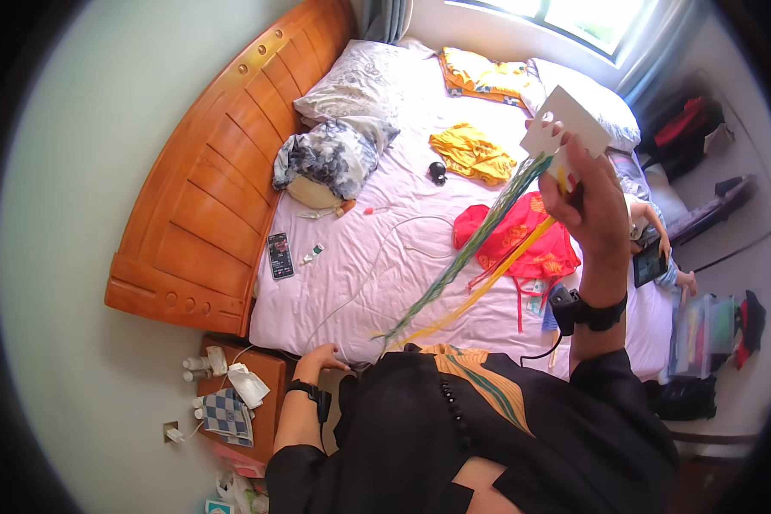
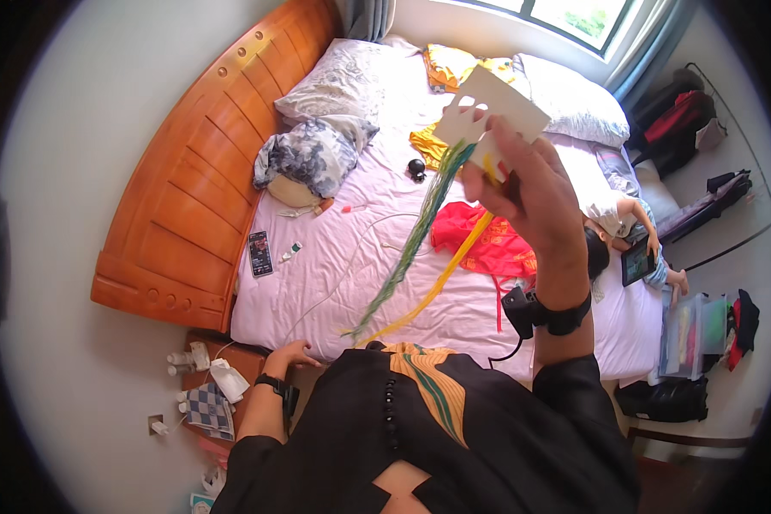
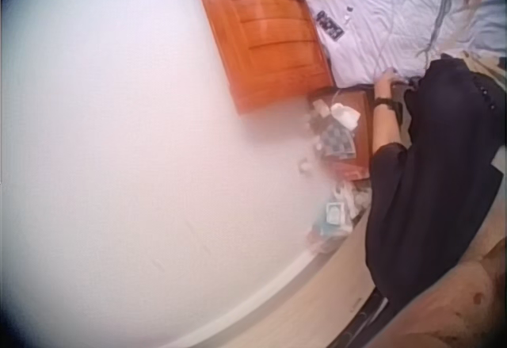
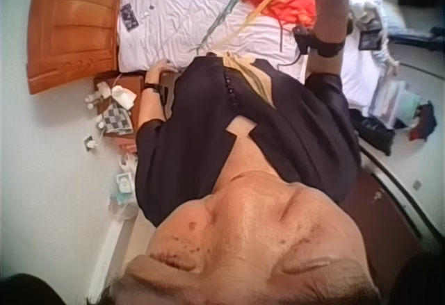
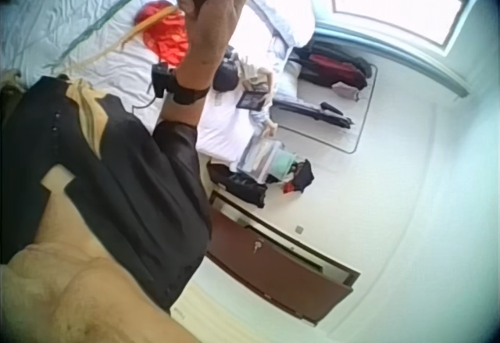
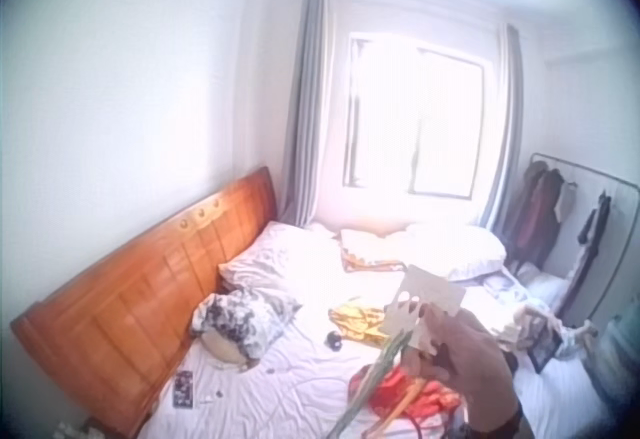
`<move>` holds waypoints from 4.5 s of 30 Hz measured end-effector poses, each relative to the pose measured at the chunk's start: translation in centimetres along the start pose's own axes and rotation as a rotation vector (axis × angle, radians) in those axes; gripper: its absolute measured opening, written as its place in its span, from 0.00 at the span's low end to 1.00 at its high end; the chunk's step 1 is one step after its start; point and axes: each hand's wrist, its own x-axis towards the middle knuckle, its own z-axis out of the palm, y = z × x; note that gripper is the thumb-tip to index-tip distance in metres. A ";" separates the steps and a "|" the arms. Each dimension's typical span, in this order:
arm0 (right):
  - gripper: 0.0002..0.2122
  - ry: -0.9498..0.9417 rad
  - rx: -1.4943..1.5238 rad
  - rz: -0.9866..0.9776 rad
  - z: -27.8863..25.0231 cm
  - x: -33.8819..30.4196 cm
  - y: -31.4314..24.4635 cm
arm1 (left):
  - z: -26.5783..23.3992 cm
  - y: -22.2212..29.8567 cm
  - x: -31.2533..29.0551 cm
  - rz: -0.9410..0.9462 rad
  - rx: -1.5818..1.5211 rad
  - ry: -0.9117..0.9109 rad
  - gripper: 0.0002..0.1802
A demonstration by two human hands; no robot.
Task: The person braids multiple colored ribbons using a white plastic card with holes as a guide. They repeatedly thread the ribbons through the card's holes and pull them taut to form a braid.
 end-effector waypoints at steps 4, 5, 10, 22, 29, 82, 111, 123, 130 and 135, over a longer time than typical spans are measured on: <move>0.18 -0.022 -0.086 0.161 2.1 -0.2 0.9 | -4.4 12.0 -4.4 0.534 0.159 0.374 0.28; 0.19 -0.068 -0.066 0.202 2.3 -0.3 1.7 | -5.1 16.0 -6.6 0.736 -0.148 0.482 0.26; 0.16 -0.307 -0.073 0.290 3.2 -0.7 4.1 | -8.2 30.2 -20.6 1.287 -0.914 0.115 0.27; 0.18 -0.312 -0.194 0.302 3.1 -1.4 6.2 | -8.5 32.3 -21.4 1.268 -0.934 0.171 0.24; 0.18 -0.197 -0.133 0.307 3.0 -1.4 7.1 | -9.0 32.3 -21.4 1.143 -0.892 0.106 0.21; 0.22 -0.350 -0.046 0.369 1.9 -0.8 7.8 | -9.3 32.6 -19.4 1.116 -1.032 -0.082 0.22; 0.19 -0.263 -0.056 0.283 2.5 -0.9 8.6 | -9.5 31.8 -20.3 1.081 -0.907 0.134 0.19; 0.22 -0.247 -0.034 0.286 2.0 -0.9 8.2 | -9.6 31.2 -20.7 1.025 -0.843 0.191 0.07; 0.22 -0.266 0.043 0.324 1.9 -0.8 8.2 | -9.8 30.9 -20.6 1.018 -0.814 0.216 0.07; 0.22 -0.247 0.134 0.305 2.3 -0.7 7.9 | -10.0 30.6 -20.4 1.004 -0.816 0.153 0.07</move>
